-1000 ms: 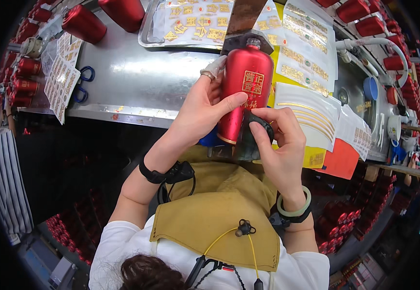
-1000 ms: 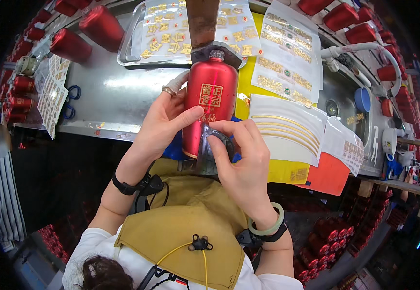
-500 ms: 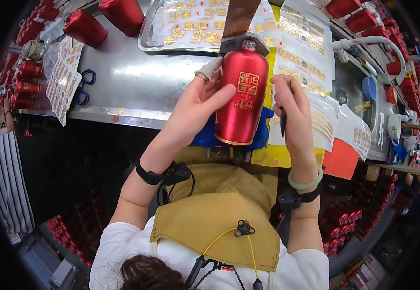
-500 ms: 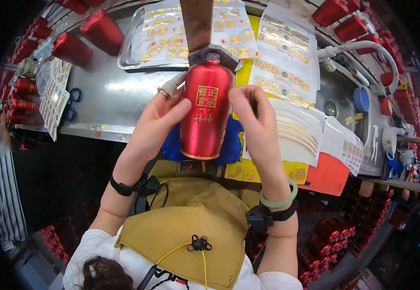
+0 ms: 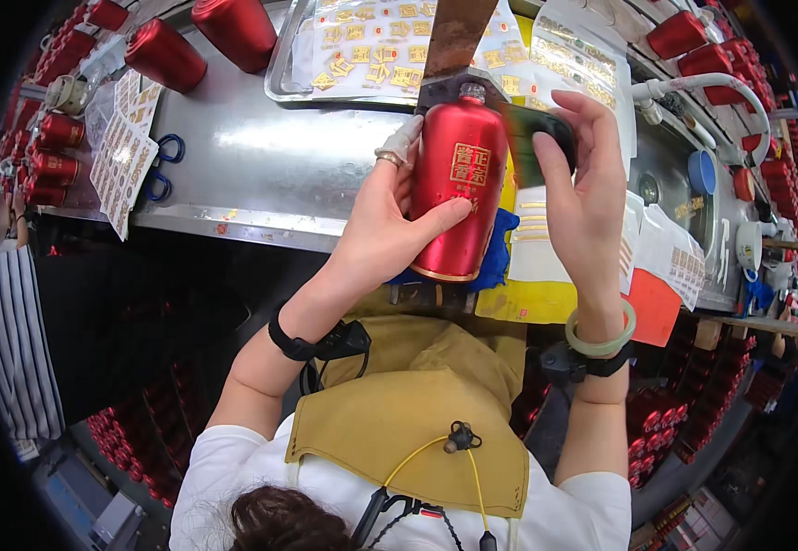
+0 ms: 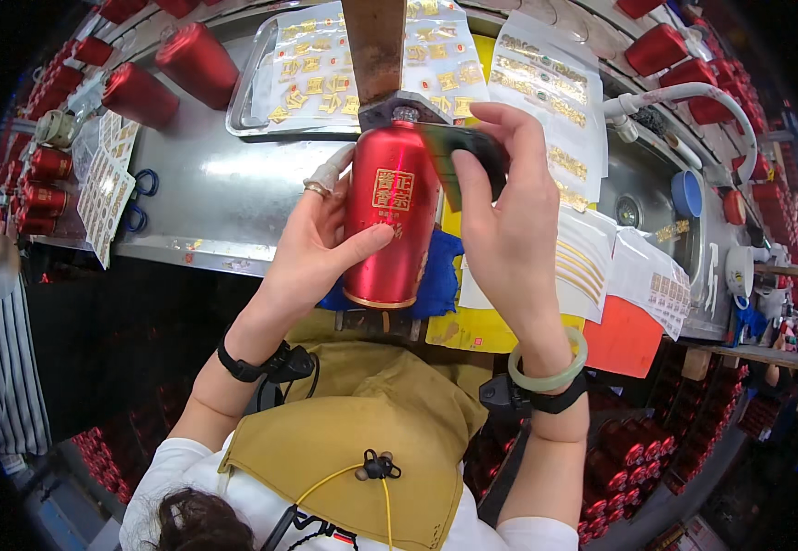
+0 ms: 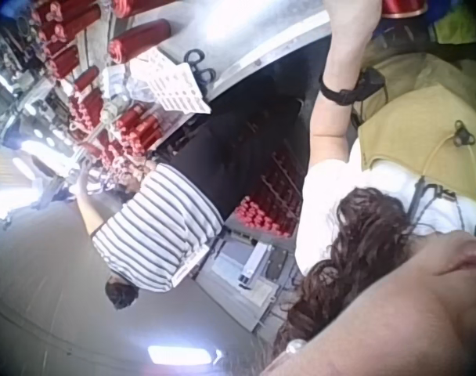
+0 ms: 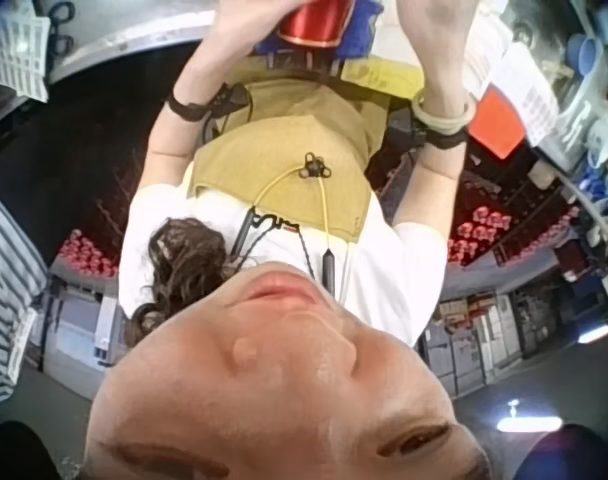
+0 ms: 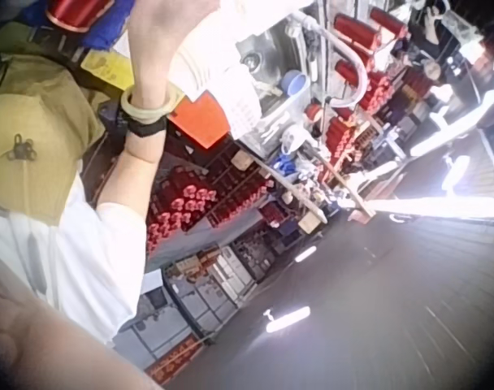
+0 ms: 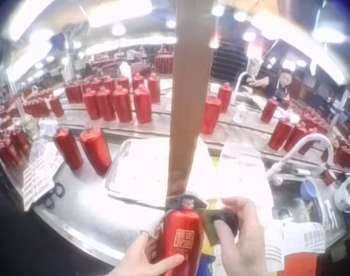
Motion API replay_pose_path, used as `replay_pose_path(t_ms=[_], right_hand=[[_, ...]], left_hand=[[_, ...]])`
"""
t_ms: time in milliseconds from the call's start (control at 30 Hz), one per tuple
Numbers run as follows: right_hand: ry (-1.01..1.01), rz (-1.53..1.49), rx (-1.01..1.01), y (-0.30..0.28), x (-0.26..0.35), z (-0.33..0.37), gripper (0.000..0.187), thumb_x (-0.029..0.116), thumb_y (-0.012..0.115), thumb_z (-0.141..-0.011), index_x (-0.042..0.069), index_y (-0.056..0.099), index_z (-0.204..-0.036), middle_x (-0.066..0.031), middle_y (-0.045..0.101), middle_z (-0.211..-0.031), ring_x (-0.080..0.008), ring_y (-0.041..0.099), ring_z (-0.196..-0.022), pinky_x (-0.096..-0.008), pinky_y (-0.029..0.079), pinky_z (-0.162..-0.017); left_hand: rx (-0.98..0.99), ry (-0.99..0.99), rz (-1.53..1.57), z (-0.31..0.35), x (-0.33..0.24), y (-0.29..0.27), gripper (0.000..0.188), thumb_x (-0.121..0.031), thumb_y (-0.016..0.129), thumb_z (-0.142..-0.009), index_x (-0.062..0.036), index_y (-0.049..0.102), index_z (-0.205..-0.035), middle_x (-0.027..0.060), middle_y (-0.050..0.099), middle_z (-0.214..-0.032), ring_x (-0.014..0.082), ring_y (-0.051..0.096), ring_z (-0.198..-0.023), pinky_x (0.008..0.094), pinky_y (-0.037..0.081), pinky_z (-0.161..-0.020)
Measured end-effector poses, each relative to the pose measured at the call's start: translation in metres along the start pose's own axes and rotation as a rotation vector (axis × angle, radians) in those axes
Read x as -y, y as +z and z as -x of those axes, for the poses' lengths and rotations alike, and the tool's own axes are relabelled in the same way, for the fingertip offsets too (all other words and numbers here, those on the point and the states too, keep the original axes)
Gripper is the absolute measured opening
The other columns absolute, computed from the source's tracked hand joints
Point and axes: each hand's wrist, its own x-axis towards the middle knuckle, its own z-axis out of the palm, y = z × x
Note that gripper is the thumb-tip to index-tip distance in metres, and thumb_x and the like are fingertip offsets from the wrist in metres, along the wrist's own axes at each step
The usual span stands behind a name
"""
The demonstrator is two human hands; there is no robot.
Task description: Applying decorative labels and stickers to red metal canisters at a factory workstation.
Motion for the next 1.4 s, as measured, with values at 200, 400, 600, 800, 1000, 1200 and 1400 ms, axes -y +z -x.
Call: replay_pose_path(t_ms=[200, 400, 600, 800, 1000, 1200, 1400], right_hand=[[-0.655, 0.682, 0.450, 0.006, 0.028, -0.022, 0.030, -0.004, 0.069, -0.083, 0.004, 0.069, -0.111, -0.0131, 0.068, -0.089, -0.0340, 0.061, -0.085, -0.0416, 0.050, -0.077], [-1.053, 0.581, 0.335, -0.011, -0.017, -0.028, 0.025, 0.003, 0.069, -0.076, 0.011, 0.074, -0.100, -0.0022, 0.076, -0.102, -0.0217, 0.071, -0.089, -0.0369, 0.052, -0.078], [-0.802, 0.455, 0.546, -0.016, -0.018, 0.023, 0.030, 0.004, 0.074, -0.078, 0.012, 0.073, -0.107, -0.0045, 0.074, -0.101, -0.0212, 0.065, -0.080, -0.0328, 0.052, -0.067], [-0.983, 0.633, 0.336, 0.007, 0.003, -0.043, 0.021, 0.008, 0.070, -0.077, 0.012, 0.069, -0.098, -0.0032, 0.063, -0.082, -0.0241, 0.059, -0.073, -0.0378, 0.049, -0.070], [-1.103, 0.875, 0.214, 0.014, 0.011, -0.072, 0.020, 0.013, 0.069, -0.075, 0.013, 0.068, -0.095, 0.0007, 0.062, -0.083, -0.0207, 0.060, -0.081, -0.0374, 0.047, -0.069], [-1.255, 0.415, 0.530, -0.002, -0.029, 0.007, 0.022, 0.019, 0.072, -0.077, 0.018, 0.072, -0.099, 0.0047, 0.069, -0.092, -0.0126, 0.060, -0.075, -0.0306, 0.051, -0.077], [-0.987, 0.744, -0.052, -0.035, -0.017, -0.058, 0.025, 0.004, 0.077, -0.082, 0.009, 0.071, -0.106, -0.0044, 0.072, -0.090, -0.0255, 0.066, -0.079, -0.0342, 0.051, -0.077]], left_hand=[[-0.020, -0.012, -0.042, 0.002, 0.001, 0.000, 0.092, -0.009, 0.080, -0.088, 0.0015, 0.022, -0.158, 0.0170, 0.045, -0.150, 0.0230, 0.050, -0.135, 0.0388, 0.041, -0.116], [-0.063, -0.038, 0.065, 0.004, 0.009, -0.019, 0.093, -0.009, 0.079, -0.090, 0.0005, 0.018, -0.160, 0.0225, 0.035, -0.160, 0.0264, 0.041, -0.146, 0.0409, 0.038, -0.118], [-0.222, -0.046, 0.056, 0.001, -0.009, -0.039, 0.062, -0.026, 0.055, -0.108, 0.0031, 0.029, -0.156, 0.0235, 0.043, -0.155, 0.0311, 0.042, -0.146, 0.0415, 0.032, -0.123], [-0.215, 0.003, 0.110, 0.003, -0.006, -0.035, 0.061, -0.034, 0.050, -0.110, 0.0039, 0.033, -0.154, 0.0225, 0.044, -0.154, 0.0295, 0.044, -0.144, 0.0419, 0.034, -0.121], [-0.221, 0.039, 0.055, 0.011, -0.002, -0.029, 0.068, -0.047, 0.035, -0.111, 0.0049, 0.032, -0.155, 0.0250, 0.042, -0.156, 0.0334, 0.042, -0.146, 0.0466, 0.032, -0.122], [-0.228, 0.061, -0.042, 0.022, 0.022, -0.038, 0.076, -0.055, 0.029, -0.110, 0.0055, 0.030, -0.156, 0.0235, 0.045, -0.153, 0.0333, 0.044, -0.144, 0.0456, 0.035, -0.119], [-0.192, 0.667, -0.617, 0.049, 0.045, -0.026, 0.046, -0.024, 0.077, -0.089, -0.0022, 0.067, -0.129, 0.0194, 0.053, -0.148, 0.0328, 0.052, -0.134, 0.0426, 0.041, -0.113]])
